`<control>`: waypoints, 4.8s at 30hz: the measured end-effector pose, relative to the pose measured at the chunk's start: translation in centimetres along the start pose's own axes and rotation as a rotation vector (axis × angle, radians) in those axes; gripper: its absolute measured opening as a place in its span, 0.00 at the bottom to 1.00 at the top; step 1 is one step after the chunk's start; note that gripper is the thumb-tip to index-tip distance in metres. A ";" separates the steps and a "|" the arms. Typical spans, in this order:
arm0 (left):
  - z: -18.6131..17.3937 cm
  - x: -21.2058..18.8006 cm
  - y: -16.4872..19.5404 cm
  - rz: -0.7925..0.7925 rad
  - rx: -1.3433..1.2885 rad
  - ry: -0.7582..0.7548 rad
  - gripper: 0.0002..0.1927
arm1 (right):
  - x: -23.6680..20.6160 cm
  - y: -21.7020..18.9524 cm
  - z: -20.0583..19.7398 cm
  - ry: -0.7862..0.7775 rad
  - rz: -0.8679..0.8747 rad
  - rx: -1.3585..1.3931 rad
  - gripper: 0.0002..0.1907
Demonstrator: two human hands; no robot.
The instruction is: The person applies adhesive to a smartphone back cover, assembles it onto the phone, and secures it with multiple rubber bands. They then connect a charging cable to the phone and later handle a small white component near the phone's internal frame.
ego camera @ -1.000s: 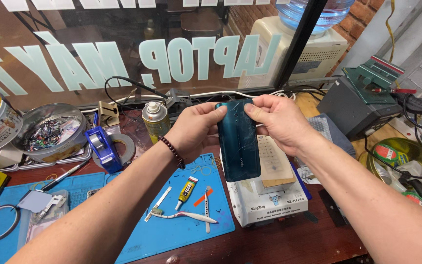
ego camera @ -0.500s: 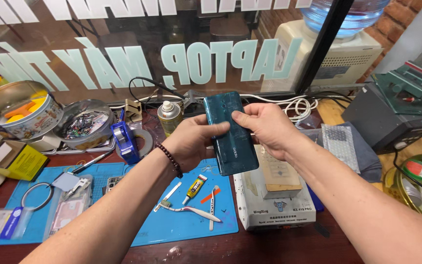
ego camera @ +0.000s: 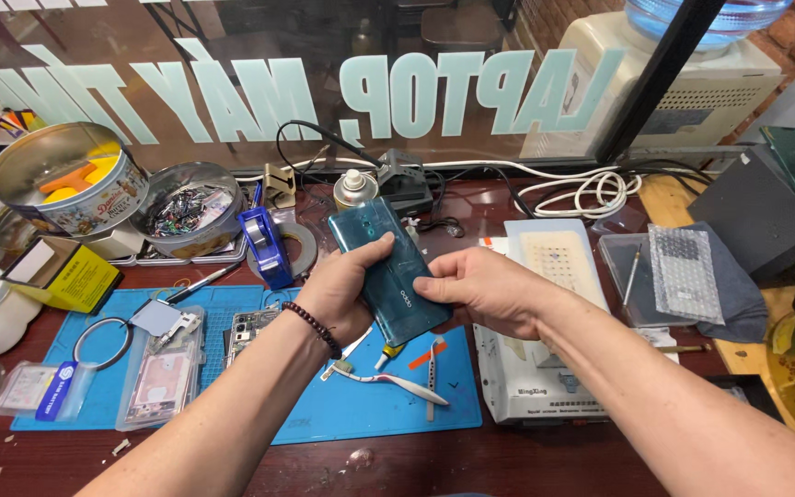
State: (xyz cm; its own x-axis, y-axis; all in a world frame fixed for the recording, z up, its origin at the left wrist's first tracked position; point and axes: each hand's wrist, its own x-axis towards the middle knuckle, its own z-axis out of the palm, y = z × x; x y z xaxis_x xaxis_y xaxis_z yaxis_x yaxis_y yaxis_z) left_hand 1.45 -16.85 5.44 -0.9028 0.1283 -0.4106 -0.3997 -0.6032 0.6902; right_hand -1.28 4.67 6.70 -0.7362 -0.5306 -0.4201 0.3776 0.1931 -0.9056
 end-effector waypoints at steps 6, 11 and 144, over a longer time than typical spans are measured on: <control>-6.6 0.1 1.6 -0.042 -0.022 0.043 0.08 | 7.1 1.4 -1.2 0.510 0.101 -0.316 0.11; -11.3 0.5 3.4 -0.148 -0.128 0.012 0.12 | 10.4 6.3 1.9 0.520 0.253 -0.899 0.17; 6.2 8.9 2.3 -0.103 -0.432 -0.060 0.15 | -9.7 3.8 -1.2 0.948 -0.526 -1.013 0.11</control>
State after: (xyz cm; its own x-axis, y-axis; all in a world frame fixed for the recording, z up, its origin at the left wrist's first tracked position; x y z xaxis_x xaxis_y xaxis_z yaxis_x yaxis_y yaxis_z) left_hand -8.48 -12.21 7.01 -0.8747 0.2426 -0.4195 -0.3959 -0.8569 0.3300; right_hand 6.64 11.55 7.27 -0.8946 -0.0743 0.4407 -0.2912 0.8450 -0.4486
